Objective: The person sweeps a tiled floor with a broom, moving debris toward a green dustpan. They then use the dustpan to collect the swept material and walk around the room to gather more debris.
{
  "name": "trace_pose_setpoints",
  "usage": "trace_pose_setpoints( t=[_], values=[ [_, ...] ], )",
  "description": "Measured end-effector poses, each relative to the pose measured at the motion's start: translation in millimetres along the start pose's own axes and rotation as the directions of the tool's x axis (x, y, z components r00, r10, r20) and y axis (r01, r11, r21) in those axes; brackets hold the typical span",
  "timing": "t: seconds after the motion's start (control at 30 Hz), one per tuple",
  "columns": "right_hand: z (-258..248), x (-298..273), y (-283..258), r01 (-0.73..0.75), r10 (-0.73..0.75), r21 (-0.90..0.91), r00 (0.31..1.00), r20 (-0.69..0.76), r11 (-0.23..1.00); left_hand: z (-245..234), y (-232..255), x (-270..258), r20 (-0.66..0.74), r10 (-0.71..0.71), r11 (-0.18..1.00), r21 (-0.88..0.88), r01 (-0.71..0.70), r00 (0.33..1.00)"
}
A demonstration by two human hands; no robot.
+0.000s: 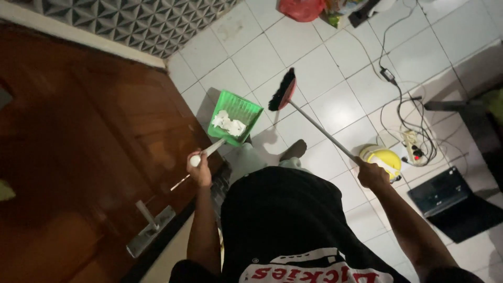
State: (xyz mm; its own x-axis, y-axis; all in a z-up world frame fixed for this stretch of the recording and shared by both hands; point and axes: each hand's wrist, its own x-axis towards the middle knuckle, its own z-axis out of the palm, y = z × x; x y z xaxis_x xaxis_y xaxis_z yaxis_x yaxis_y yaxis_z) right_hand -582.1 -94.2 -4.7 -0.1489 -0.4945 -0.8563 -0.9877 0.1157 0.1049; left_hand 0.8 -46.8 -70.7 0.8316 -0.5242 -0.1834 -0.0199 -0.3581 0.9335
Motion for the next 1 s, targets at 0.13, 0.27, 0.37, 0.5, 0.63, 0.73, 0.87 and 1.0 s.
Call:
trace_pose_setpoints(
  t=[0.13,0.27,0.37,0.5,0.63,0.73,0.87,1.0],
  values=[
    [17,-29,-5,-0.030,0.019,0.200,0.998,0.057,0.979,39,9,17,0.163,0.013,0.998,0.053,-0.022,0.987],
    [63,-26,-14,-0.075,0.071,0.493,0.997,0.028,0.867,73,-36,51,0.342,-0.109,0.941,0.338,-0.014,0.933],
    [43,-31,-57,-0.062,0.076,0.603,0.997,0.002,0.795,104,-44,59,0.460,-0.004,0.914,0.363,-0.183,0.888],
    [15,12,-141,-0.017,0.104,0.690,0.991,-0.085,0.723,144,-37,68,0.632,0.196,0.796,0.344,-0.498,0.750],
    [66,110,-219,0.106,-0.098,0.113,0.993,-0.072,0.988,181,-49,70,0.728,0.087,0.703,0.438,-0.560,0.680],
    [73,147,-272,0.355,-0.347,-0.734,0.922,0.172,0.579,207,-43,61,0.734,0.201,0.646,0.398,-0.651,0.649],
    [26,82,-343,0.302,-0.287,-0.055,0.939,0.190,0.952,237,-92,52,0.694,-0.003,0.593,0.581,-0.558,0.720],
    [-12,-12,-373,-0.017,-0.078,0.357,0.965,0.249,0.934,237,-113,41,0.704,-0.013,0.654,0.543,-0.526,0.710]
  ],
)
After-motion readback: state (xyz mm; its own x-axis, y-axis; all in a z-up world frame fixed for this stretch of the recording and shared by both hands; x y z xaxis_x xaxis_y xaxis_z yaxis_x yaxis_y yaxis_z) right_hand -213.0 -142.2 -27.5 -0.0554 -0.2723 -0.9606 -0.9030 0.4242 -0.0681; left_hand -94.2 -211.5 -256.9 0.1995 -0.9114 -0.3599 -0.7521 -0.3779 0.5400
